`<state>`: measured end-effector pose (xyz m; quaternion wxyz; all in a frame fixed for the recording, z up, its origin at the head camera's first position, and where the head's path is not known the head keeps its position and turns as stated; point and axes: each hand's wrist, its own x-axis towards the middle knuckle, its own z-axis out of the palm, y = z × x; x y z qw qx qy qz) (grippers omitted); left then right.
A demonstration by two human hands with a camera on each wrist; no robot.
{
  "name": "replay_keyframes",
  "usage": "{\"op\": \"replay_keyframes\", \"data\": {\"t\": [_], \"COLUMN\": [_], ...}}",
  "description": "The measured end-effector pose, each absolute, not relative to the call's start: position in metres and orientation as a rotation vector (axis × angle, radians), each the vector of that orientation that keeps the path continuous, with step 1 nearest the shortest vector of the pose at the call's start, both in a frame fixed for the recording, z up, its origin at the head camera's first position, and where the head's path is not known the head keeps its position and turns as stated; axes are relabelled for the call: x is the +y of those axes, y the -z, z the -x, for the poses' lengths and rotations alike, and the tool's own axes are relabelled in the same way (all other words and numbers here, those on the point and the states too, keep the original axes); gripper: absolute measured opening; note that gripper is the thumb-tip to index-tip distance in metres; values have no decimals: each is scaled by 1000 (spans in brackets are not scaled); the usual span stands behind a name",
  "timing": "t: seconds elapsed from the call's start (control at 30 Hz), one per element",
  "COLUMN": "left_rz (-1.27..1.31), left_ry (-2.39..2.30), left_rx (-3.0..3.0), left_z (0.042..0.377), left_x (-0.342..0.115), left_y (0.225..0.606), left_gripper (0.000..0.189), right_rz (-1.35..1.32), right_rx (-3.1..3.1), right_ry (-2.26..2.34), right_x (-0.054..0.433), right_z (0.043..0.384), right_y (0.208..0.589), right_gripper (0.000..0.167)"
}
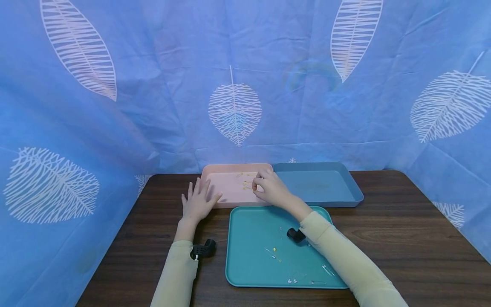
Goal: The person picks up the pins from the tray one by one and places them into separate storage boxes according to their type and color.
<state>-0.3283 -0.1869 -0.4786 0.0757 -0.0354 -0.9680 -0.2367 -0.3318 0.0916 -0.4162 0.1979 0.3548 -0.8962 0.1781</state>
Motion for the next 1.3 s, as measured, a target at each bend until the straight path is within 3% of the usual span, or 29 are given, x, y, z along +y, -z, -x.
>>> {"op": "replay_keyframes", "data": {"t": [0.77,1.3], "left_rz": [109,99], "left_ry": [719,721], "left_rx": [-2899,-2910], "left_z": [329,328], "left_x": [-187,-188], "left_y": [479,479], "left_gripper": [85,85], "right_rz": [-1068,-1118], "right_rx": [-2715,-2914], "right_ry": [-600,-626], "right_x": [116,128], "right_z": [257,225], "right_y": [414,417], "right_gripper": [9,16]}}
